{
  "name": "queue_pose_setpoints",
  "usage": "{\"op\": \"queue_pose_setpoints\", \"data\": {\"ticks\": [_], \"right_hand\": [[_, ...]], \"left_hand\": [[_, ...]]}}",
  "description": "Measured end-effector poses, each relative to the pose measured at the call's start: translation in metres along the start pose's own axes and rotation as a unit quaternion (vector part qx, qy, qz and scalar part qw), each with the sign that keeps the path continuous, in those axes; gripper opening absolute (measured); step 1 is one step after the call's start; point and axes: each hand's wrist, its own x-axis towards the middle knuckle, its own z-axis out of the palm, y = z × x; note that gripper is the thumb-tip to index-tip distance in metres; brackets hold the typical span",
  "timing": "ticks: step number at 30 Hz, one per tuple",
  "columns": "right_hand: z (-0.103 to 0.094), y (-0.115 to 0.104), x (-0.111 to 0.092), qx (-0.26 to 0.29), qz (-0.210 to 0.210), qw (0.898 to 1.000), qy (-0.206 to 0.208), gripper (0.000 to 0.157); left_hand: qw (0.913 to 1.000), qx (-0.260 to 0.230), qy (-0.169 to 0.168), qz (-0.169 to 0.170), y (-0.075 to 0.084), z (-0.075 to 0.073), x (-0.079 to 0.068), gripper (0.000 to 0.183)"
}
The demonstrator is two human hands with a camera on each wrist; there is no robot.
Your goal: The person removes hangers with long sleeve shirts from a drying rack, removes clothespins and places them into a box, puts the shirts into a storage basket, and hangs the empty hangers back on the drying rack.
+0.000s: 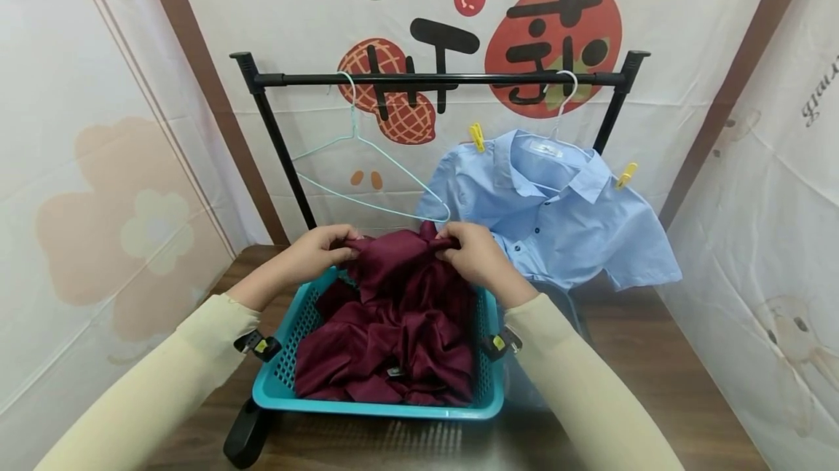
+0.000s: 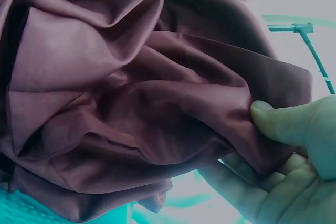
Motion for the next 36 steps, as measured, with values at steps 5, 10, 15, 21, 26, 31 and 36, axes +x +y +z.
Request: {"op": "queue_pose_setpoints", "data": {"ticks": [5, 10, 15, 21, 26, 31, 36], "right_hand": [[-0.004, -0.012, -0.015, 0.021, -0.016, 0.999, -0.025, 0.009], [-0.005, -0.021, -0.031, 0.048, -0.041, 0.994, -0.085, 0.015], [-0.004, -0.027, -0.042, 0.038, -0.071, 0.988, -0.131, 0.021], [0.002, -0.025, -0.044, 0.035, -0.08, 0.977, -0.197, 0.024], [0.009, -0.021, -0.042, 0.023, -0.086, 0.962, -0.257, 0.027], [0.012, -0.016, -0.035, 0.0, -0.091, 0.953, -0.289, 0.024], [0.02, -0.015, -0.027, -0.04, -0.081, 0.965, -0.245, 0.031]], "left_hand": [[0.999, -0.004, -0.031, 0.033, 0.012, 0.002, -0.016, 0.011], [0.993, 0.045, -0.076, 0.078, 0.025, 0.004, -0.035, 0.017], [0.9812, 0.077, -0.145, 0.102, 0.035, 0.008, -0.048, 0.011], [0.9699, 0.1, -0.207, 0.081, 0.039, 0.019, -0.055, 0.016], [0.96, 0.116, -0.247, 0.061, 0.038, 0.03, -0.055, 0.009], [0.9515, 0.131, -0.278, 0.022, 0.036, 0.037, -0.05, 0.011], [0.9473, 0.131, -0.292, 0.0, 0.033, 0.045, -0.04, 0.011]]}}
